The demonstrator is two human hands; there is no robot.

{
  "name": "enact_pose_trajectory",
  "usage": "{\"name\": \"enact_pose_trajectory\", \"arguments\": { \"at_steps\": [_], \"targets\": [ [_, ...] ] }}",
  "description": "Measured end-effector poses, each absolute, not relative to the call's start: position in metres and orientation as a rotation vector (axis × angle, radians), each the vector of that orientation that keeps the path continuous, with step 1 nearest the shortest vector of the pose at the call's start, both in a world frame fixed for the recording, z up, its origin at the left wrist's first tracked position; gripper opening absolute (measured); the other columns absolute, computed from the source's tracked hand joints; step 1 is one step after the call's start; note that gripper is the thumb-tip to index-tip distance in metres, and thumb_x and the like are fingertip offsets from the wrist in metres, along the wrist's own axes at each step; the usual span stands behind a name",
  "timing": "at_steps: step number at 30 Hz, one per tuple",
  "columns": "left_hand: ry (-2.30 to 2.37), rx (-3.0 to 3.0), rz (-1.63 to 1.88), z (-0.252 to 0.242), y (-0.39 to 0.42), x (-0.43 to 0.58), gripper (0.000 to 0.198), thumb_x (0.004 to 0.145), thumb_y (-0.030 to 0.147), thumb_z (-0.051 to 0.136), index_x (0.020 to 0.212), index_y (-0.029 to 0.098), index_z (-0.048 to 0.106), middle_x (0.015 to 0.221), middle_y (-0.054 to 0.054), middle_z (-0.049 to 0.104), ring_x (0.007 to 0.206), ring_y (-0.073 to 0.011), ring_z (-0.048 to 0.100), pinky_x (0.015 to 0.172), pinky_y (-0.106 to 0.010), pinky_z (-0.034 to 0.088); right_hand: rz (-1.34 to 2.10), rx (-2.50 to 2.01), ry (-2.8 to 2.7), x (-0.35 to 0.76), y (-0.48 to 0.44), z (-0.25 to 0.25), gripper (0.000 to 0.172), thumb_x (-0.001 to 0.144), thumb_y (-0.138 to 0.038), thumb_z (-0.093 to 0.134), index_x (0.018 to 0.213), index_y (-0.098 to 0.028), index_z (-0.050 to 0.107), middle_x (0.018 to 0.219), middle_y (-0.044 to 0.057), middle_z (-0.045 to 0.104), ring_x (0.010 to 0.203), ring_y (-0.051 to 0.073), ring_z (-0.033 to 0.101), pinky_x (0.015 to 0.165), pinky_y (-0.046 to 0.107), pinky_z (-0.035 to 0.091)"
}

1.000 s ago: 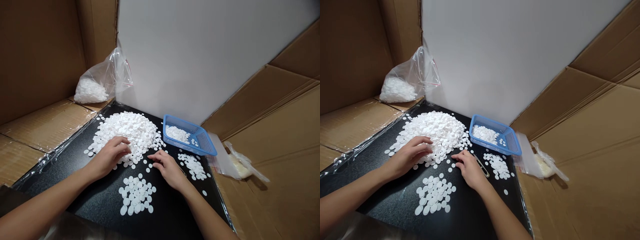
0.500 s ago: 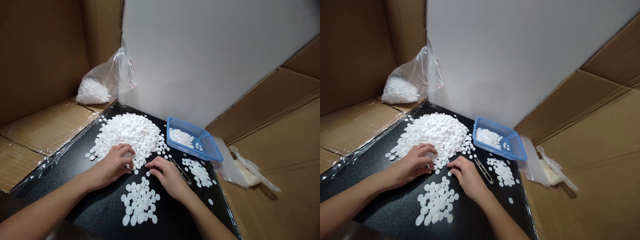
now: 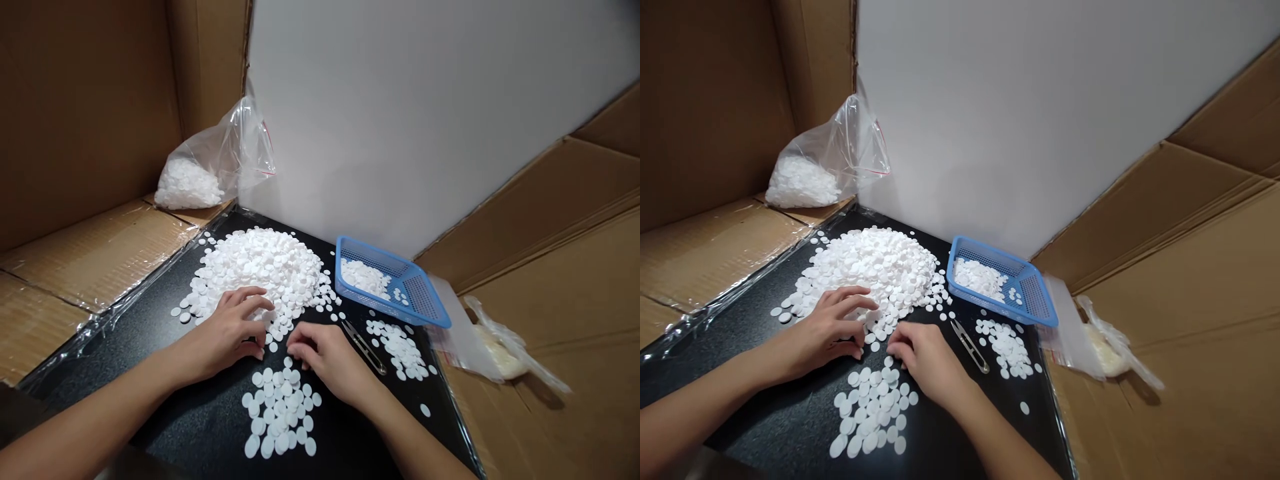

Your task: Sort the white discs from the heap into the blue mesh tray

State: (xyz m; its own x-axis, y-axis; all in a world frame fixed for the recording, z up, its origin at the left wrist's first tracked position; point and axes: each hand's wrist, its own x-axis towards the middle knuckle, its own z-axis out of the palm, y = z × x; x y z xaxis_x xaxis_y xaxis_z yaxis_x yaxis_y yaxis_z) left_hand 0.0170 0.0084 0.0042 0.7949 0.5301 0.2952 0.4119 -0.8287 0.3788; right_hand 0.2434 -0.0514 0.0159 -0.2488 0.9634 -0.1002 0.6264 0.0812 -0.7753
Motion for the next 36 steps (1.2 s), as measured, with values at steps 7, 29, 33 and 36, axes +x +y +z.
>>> {"name": "enact_pose_trajectory", "arguments": {
  "at_steps": [7,29,33,36],
  "targets": [
    [0.666,2.695,0.614,0.0,0.002,0.024,0.016,0.08,0.011,0.076,0.084,0.024,0.068,0.129,-0.004,0.06,0.133,-0.0326,0.041,0.102,-0.047,0.034,0.616,-1.359,-2.054,0.236,-0.045,-0.002,0.011,0.087,-0.009,0.065,0.086,-0.02,0.066,0.085,0.002,0.063,0.075,0.016,0.061,0.066,0.026,0.047],
    [0.69,2.645,0.505,0.005,0.003,0.021,0.011,0.083,0.021,0.076,0.086,0.024,0.066,0.128,-0.005,0.06,0.135,-0.0339,0.039,0.103,-0.049,0.033,0.76,-1.614,-1.944,0.249,-0.045,0.013,0.011,0.084,-0.012,0.062,0.076,-0.02,0.063,0.077,-0.001,0.063,0.071,0.015,0.058,0.065,0.026,0.043],
    [0.693,2.616,0.502,0.011,-0.001,0.023,0.009,0.087,0.016,0.068,0.083,0.024,0.068,0.128,-0.005,0.06,0.135,-0.0344,0.039,0.102,-0.051,0.034,0.688,-1.559,-1.902,0.251,-0.044,0.012,0.011,0.088,-0.016,0.059,0.079,-0.021,0.063,0.079,0.001,0.065,0.072,0.017,0.059,0.067,0.029,0.046],
    [0.721,2.6,0.46,0.015,-0.002,0.023,0.014,0.085,0.011,0.065,0.082,0.023,0.07,0.128,-0.006,0.06,0.135,-0.035,0.039,0.103,-0.052,0.034,0.684,-1.503,-1.891,0.25,-0.045,0.013,0.01,0.088,-0.018,0.06,0.08,-0.021,0.063,0.078,0.001,0.065,0.07,0.016,0.058,0.066,0.028,0.046]
  ]
}}
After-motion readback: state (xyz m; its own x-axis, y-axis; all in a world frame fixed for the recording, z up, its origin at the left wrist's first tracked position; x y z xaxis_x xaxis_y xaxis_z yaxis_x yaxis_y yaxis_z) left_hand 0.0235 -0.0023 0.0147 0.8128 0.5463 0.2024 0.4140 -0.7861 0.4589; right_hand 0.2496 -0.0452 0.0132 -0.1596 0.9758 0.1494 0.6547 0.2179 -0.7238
